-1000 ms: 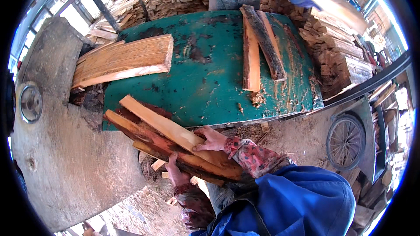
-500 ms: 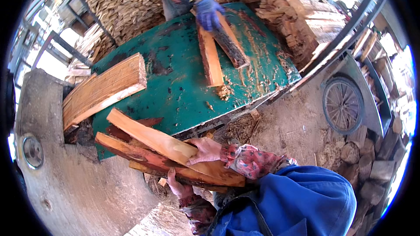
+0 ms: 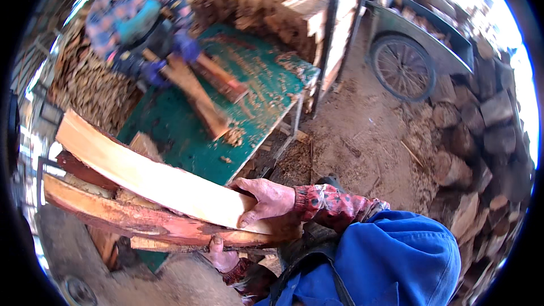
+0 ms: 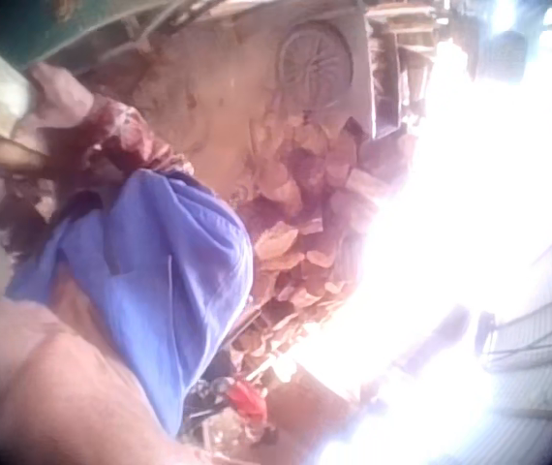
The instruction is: The person sorts and organizes split firewood in a workshop. They pick up pieces of wood from the floor and a green table, then place them into a black wheelbarrow. The person arranges the wood inside the wheelbarrow to fit more pieces.
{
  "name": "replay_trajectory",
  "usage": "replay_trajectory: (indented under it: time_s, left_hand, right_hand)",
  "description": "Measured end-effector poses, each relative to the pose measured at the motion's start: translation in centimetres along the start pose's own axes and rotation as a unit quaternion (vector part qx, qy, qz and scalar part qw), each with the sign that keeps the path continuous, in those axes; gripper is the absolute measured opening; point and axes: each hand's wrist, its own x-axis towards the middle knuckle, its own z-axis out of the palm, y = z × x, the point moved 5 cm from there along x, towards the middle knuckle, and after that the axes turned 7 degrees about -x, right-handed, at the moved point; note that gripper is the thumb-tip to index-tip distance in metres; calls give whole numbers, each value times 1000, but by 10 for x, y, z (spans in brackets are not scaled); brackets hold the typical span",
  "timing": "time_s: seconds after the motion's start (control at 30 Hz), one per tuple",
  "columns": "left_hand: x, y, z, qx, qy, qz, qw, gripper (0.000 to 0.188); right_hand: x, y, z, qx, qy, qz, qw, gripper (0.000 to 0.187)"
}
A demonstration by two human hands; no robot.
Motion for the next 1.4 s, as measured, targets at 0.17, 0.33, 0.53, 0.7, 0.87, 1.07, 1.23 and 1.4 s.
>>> replay_trajectory:
  time_s: [0.17,0.33,0.53,0.7,0.87,1.07,1.23,1.4]
  left_hand:
    - [49,30,60,-283,-7,-207,937,73]
    - [143,133,157,-533,-166,-281,781,81]
    - [200,259,304,-632,-256,-289,672,85]
    - [224,354,432,-637,-326,-350,605,83]
    - [237,455,490,-643,-346,-421,538,61]
    - [254,497,576,-666,-378,-424,485,49]
    - [273,505,683,-647,-402,-462,454,45]
    - [306,534,783,-655,-419,-450,440,45]
  right_hand:
    - [-62,23,-64,16,92,50,994,86]
    - [-160,53,-150,26,215,100,971,85]
    - [-273,96,-265,74,360,174,914,85]
    - [-351,126,-370,51,430,229,872,86]
    - [-423,141,-435,29,474,257,842,88]
    - [-445,199,-488,94,513,278,806,85]
    - [-441,257,-563,96,523,314,787,80]
    - [-444,307,-655,131,549,320,761,77]
